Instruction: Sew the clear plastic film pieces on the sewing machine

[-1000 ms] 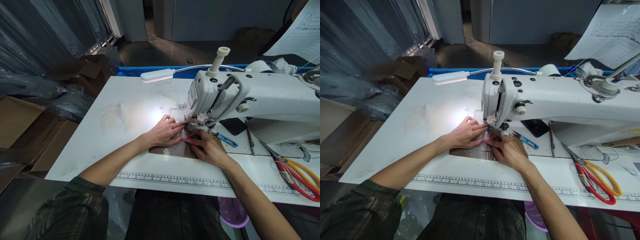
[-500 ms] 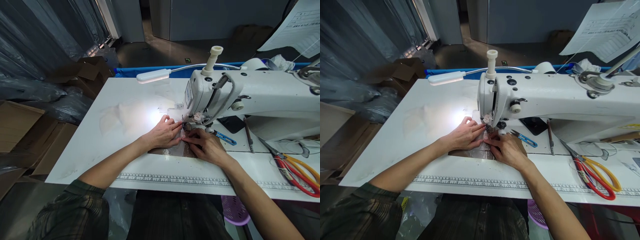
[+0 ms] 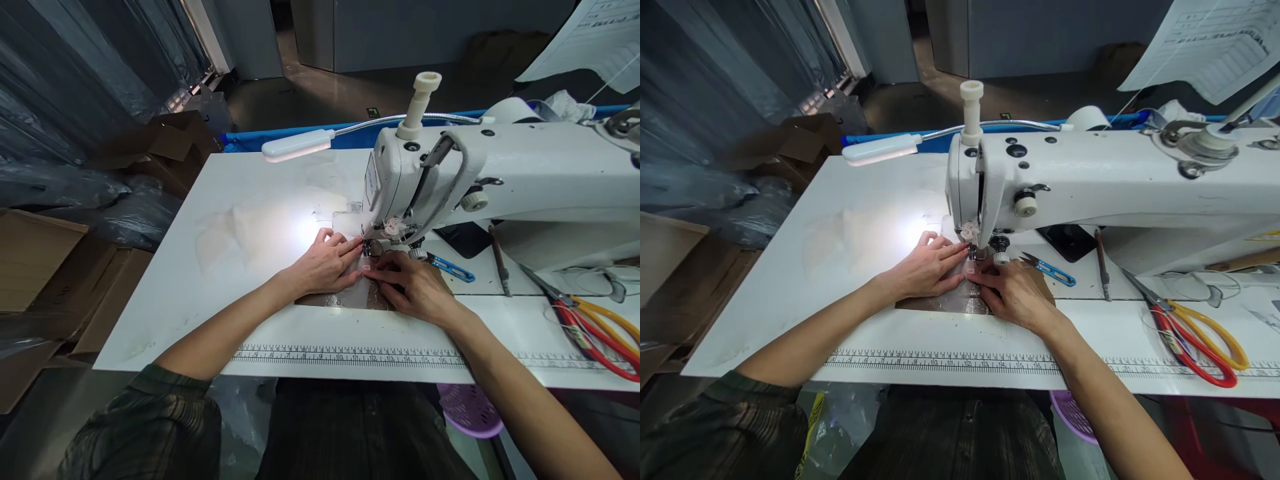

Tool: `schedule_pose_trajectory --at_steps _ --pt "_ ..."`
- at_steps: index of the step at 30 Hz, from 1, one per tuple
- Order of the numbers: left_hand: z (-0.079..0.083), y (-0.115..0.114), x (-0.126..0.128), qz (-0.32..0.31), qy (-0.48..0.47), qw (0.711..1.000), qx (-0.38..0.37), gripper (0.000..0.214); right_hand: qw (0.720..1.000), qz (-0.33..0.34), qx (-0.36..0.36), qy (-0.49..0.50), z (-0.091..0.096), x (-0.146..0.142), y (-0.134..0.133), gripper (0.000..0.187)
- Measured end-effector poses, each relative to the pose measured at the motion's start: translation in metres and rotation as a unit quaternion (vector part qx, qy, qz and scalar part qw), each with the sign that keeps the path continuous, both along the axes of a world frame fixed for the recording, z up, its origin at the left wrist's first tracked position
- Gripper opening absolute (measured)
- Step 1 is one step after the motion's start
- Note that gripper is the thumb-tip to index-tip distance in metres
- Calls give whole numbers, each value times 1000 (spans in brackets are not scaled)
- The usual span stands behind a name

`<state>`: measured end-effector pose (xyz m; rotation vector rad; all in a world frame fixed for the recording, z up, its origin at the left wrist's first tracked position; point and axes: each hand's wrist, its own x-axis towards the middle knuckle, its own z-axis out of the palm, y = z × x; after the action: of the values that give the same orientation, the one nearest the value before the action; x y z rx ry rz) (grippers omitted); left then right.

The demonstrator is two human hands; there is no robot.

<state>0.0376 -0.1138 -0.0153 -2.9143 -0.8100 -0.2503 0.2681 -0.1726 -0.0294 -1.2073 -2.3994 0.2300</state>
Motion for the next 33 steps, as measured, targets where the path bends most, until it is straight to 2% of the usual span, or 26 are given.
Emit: schedule_pose_trajectory --at_steps 17,27,33 --pt "-8 5 -4 -35 -67 997 -24 42 999 -10 27 16 2 -4 -2 33" --pt "-3 2 -2 -19 -40 999 -32 42 1000 -8 13 16 2 -3 -2 31" --pt "0 -5 2 0 -32 999 -9 43 1000 -4 -9 4 -1 -1 -1 33"
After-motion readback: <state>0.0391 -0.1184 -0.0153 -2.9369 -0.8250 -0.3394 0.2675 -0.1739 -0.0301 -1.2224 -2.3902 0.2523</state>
